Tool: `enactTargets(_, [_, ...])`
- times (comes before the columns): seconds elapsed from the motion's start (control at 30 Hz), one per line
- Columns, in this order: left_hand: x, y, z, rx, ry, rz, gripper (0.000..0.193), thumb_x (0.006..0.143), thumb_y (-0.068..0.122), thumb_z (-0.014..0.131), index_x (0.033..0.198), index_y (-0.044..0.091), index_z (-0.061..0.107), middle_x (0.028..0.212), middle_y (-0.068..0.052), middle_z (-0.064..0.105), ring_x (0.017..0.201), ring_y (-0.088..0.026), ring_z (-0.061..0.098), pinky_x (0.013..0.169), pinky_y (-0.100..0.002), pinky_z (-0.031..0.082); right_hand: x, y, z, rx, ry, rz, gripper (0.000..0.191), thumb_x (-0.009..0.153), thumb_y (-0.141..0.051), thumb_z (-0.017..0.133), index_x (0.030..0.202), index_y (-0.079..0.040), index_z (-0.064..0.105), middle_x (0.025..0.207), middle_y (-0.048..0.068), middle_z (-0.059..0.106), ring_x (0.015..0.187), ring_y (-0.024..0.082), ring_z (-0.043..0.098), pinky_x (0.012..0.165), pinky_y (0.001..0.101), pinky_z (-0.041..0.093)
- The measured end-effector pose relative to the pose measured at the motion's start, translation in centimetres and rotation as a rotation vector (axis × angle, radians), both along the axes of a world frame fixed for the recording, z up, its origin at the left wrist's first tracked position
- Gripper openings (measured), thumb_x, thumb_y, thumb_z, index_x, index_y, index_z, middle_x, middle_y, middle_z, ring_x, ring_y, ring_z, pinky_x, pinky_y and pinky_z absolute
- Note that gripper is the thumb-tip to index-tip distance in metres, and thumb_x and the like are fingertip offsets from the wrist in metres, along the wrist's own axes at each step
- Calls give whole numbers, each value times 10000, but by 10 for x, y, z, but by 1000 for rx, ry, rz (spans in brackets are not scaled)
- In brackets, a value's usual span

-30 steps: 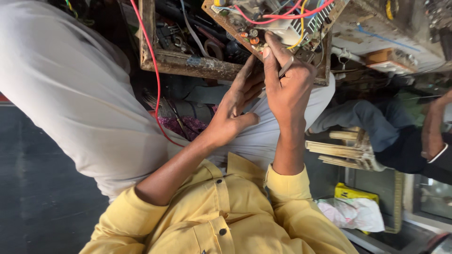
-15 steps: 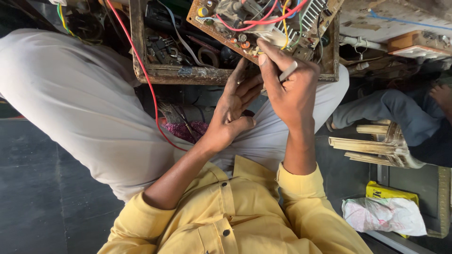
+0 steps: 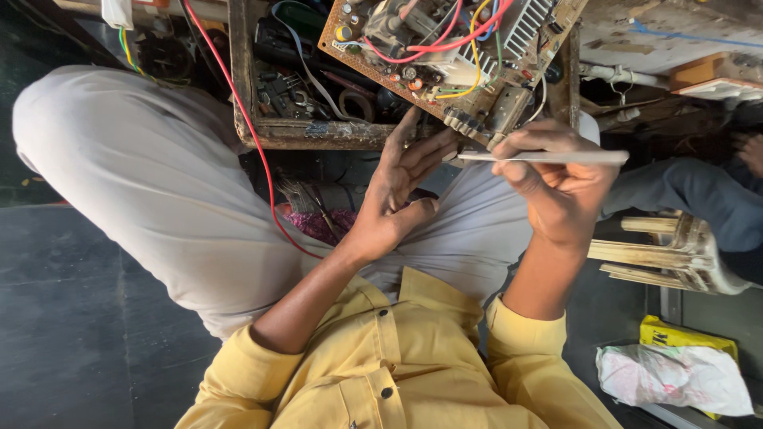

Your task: The person sits on the floor repairing an electronic circuit board, using a thin metal hand tool to work on components and wires on the board. They handle small components, reposition the board, and at one point lift a green circuit board out of the wooden enclosure before continuing to work on the parts.

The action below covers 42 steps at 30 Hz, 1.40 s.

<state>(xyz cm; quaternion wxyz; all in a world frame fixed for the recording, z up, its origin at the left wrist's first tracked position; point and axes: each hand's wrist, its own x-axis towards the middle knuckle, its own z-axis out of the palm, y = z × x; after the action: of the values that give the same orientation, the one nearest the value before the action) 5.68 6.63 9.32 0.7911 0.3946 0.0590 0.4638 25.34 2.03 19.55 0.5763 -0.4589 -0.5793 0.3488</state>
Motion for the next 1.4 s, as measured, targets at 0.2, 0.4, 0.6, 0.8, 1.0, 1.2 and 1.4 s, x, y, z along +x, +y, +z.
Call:
enactTargets(0.2, [-1,1,-1,0,12,19,1034,827,-168,517,1697,102,27,1672,-223,395,1574,-339,415,1345,-468,299,7,-4,-18,55,39,-99,413,977,-96,841,1277,103,640,944,178,719,826,222,737,687,282,588])
enactTargets(0.4, [-3,1,-4,-1,73,79,934,879,-166,510,1688,63,101,1579,-227,500,1515,-328,492,1317,-451,365,-1,1,-17,60,47,-130,482,990,-144,821,1346,53,563,903,148,704,745,183,693,631,237,526])
enactTargets(0.6, [-12,3,11,49,432,250,631,936,-77,594,1533,28,420,1267,-164,714,1186,-254,720,1050,-356,564,0,2,-20,161,132,-220,419,968,-153,796,1288,10,579,860,131,685,622,164,637,582,265,503])
enactTargets(0.8, [-45,33,39,888,818,854,492,954,-62,776,1390,77,596,1349,-106,598,1198,-268,637,1037,-347,532,14,-6,-32,165,190,-50,320,935,-168,737,1168,30,641,935,192,720,761,263,663,654,355,546])
enactTargets(1.0, [-84,93,63,1629,1096,878,419,1055,129,638,1472,163,599,1617,-73,337,1528,-294,386,1252,-545,365,6,-7,-46,318,99,-77,286,943,19,783,1219,47,713,844,149,694,674,249,676,616,300,552])
enactTargets(1.2, [-82,117,61,1874,1106,927,446,1051,144,606,1491,194,557,1705,-10,274,1527,-243,349,1233,-492,378,-31,-1,-38,352,-280,-410,203,908,45,763,1100,62,698,879,210,671,595,145,579,559,261,467])
enactTargets(1.4, [-73,124,51,1817,945,854,453,1021,137,610,1467,198,562,1631,-1,371,1406,-198,479,1041,-374,506,-55,20,-23,270,-366,-305,210,1078,-75,747,1228,48,666,1018,172,718,757,167,713,643,231,577])
